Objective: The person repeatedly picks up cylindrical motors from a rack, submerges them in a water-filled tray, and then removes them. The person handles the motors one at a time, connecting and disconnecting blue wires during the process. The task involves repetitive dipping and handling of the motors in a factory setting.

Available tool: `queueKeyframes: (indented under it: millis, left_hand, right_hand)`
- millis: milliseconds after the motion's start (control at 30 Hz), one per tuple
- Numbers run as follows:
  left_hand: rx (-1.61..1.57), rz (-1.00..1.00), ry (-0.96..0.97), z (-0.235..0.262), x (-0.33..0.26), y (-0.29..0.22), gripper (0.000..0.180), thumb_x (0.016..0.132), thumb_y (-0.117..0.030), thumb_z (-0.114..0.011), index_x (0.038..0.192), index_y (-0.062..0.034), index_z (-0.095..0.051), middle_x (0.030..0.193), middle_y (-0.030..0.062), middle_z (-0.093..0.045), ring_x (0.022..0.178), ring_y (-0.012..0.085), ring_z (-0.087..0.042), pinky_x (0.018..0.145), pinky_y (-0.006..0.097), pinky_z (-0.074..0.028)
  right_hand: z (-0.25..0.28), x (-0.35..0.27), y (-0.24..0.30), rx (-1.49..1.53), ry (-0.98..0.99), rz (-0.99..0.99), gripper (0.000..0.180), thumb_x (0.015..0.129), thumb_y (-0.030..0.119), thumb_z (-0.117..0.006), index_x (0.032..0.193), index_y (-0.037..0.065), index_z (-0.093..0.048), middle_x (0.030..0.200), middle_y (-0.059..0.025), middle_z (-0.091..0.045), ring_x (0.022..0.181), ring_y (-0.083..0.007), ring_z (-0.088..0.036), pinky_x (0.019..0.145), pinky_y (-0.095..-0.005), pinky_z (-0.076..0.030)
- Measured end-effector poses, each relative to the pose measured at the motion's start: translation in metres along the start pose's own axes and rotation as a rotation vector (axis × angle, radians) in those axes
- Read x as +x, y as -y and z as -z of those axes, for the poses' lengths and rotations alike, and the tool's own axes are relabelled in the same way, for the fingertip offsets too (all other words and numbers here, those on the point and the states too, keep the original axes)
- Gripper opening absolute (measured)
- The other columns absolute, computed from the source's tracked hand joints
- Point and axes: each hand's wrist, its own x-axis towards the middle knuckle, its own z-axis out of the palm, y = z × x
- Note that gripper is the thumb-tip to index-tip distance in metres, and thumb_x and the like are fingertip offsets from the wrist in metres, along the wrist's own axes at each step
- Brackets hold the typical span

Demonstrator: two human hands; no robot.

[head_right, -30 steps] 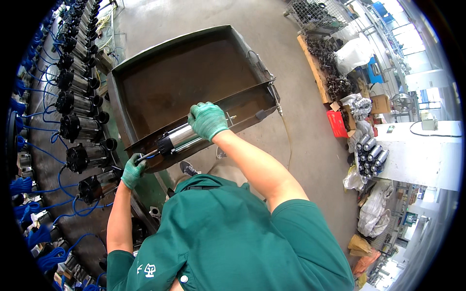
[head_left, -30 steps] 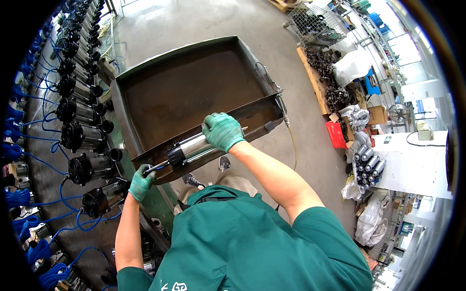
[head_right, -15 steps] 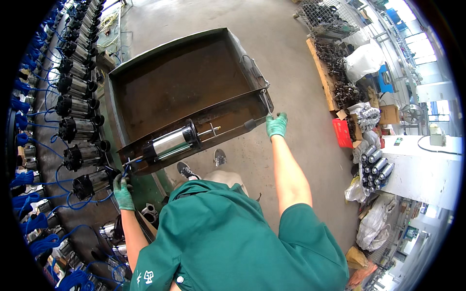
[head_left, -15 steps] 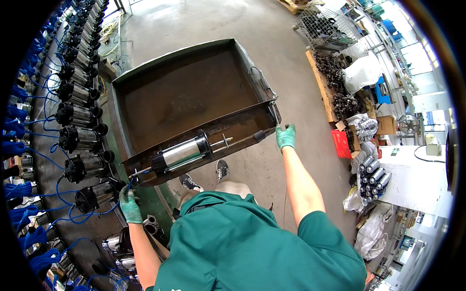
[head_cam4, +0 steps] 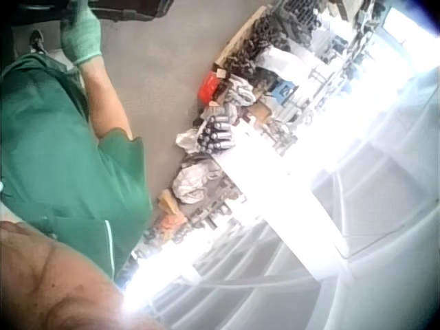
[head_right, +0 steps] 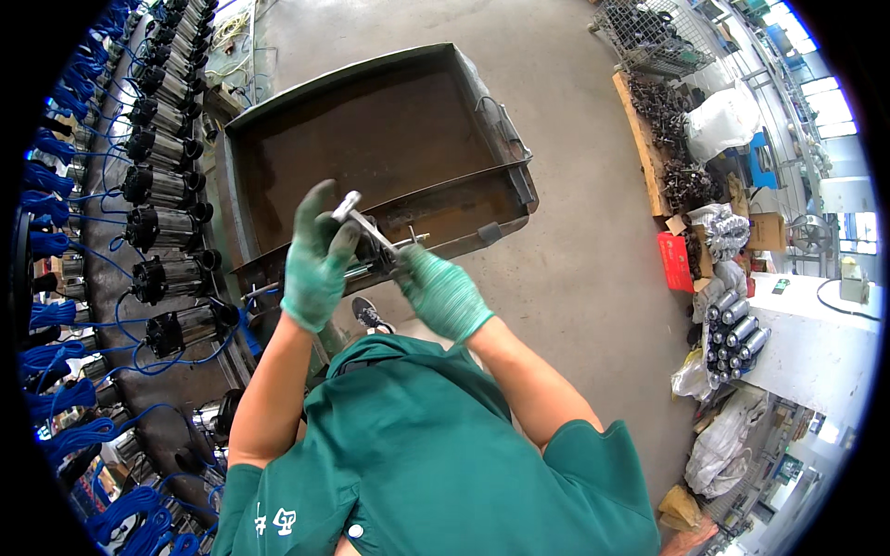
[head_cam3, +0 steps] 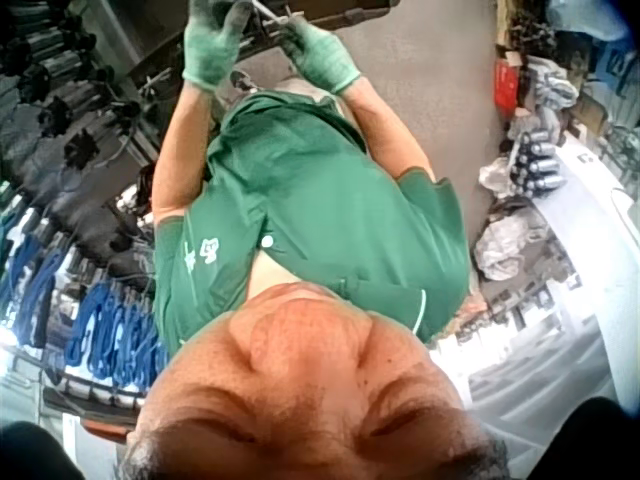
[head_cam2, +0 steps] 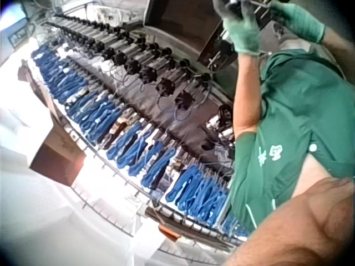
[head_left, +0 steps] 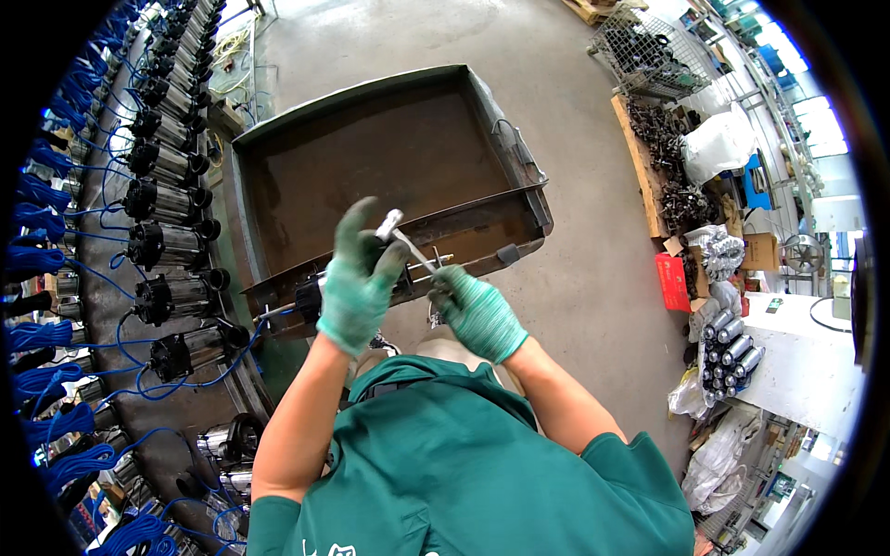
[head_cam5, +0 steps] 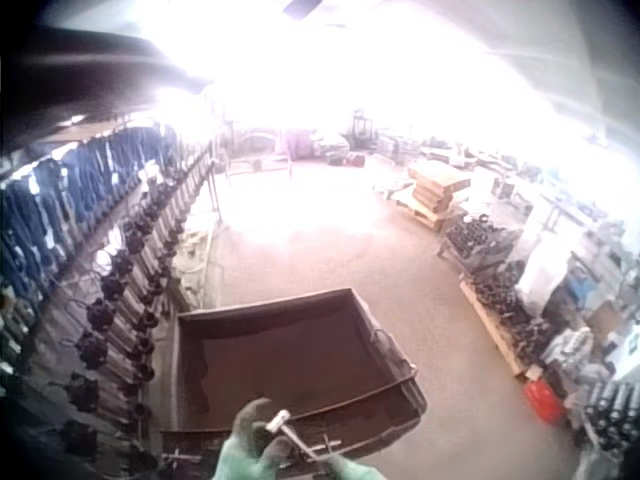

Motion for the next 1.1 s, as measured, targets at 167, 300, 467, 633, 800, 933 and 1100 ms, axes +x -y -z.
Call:
queueKeyframes:
  millis: [167, 300, 467, 633, 800, 933, 1100]
  left_hand:
    - [-0.183, -0.006, -0.025, -0.024, 0.018, -0.006, 0.027, 0.112, -0.019, -0.056, 0.134, -0.0035, -0.058, 0.087, 0.0084, -0.07, 0.075, 0.017, -0.071, 0.067, 0.033, -0.061]
    - [-0.376, -0.075, -0.235, 0.015, 0.052, -0.014, 0.023, 0.111, -0.015, -0.054, 0.13, -0.0037, -0.061, 0.084, 0.0093, -0.067, 0.071, 0.0212, -0.071, 0.065, 0.039, -0.064]
    - [-0.532, -0.151, -0.558, 0.172, 0.079, -0.014, 0.011, 0.108, -0.014, -0.06, 0.113, -0.007, -0.066, 0.081, 0.0046, -0.064, 0.064, 0.0147, -0.059, 0.057, 0.033, -0.053]
    - [-0.645, -0.05, -0.814, 0.295, 0.045, 0.011, 0.013, 0.111, -0.019, -0.054, 0.11, -0.0084, -0.06, 0.069, -0.0051, -0.034, 0.056, 0.0082, -0.032, 0.045, 0.025, -0.024]
    - [-0.501, -0.033, -0.759, 0.286, -0.016, 0.007, 0.014, 0.111, -0.021, -0.055, 0.099, -0.0123, -0.055, 0.068, -0.0051, -0.034, 0.055, 0.0071, -0.031, 0.044, 0.025, -0.024]
    - [-0.398, -0.004, -0.627, 0.234, -0.021, 0.012, 0.014, 0.111, -0.022, -0.052, 0.112, -0.0113, -0.059, 0.067, -0.0038, -0.039, 0.051, 0.0065, -0.033, 0.041, 0.025, -0.024]
    - [0.091, -0.207, -0.163, 0.126, 0.009, -0.009, 0.016, 0.107, -0.015, -0.059, 0.121, -0.0055, -0.063, 0.079, -0.0038, -0.054, 0.063, 0.0038, -0.044, 0.054, 0.021, -0.032]
  right_hand:
    - [0.004, -0.014, 0.023, 0.035, -0.013, -0.16, 0.043, 0.096, 0.014, -0.073, 0.136, 0.012, -0.057, 0.095, -0.0168, -0.073, 0.083, -0.0398, -0.072, 0.073, -0.0479, -0.057]
    - [0.015, -0.07, -0.058, -0.3, -0.018, -0.432, 0.059, 0.091, 0.013, -0.072, 0.147, 0.016, -0.054, 0.095, -0.0182, -0.072, 0.083, -0.0384, -0.07, 0.077, -0.0461, -0.058]
    - [0.02, -0.2, -0.191, -0.245, -0.339, -0.822, 0.031, 0.094, 0.028, -0.076, 0.115, 0.005, -0.073, 0.083, -0.0199, -0.072, 0.069, -0.0355, -0.067, 0.071, -0.045, -0.056]
    - [0.024, -0.157, -0.169, -0.318, -0.292, -0.789, 0.05, 0.097, 0.045, -0.073, 0.079, -0.001, -0.072, 0.073, -0.0224, -0.069, 0.069, -0.0321, -0.068, 0.068, -0.0448, -0.052]
    - [0.075, -0.034, -0.135, 0.002, -0.603, -0.513, 0.048, 0.105, 0.036, -0.066, 0.076, -0.003, -0.071, 0.065, -0.0021, -0.059, 0.064, -0.0103, -0.047, 0.059, -0.0344, -0.04]
    - [0.089, 0.04, -0.076, -0.095, -0.592, -0.107, 0.032, 0.103, 0.025, -0.067, 0.087, -0.002, -0.076, 0.068, -0.0034, -0.063, 0.064, -0.0105, -0.058, 0.058, -0.033, -0.047]
    - [0.03, -0.026, -0.099, -0.234, -0.643, -0.186, 0.028, 0.102, 0.034, -0.067, 0.1, 0.01, -0.082, 0.092, -0.024, -0.072, 0.083, -0.0438, -0.072, 0.071, -0.0484, -0.058]
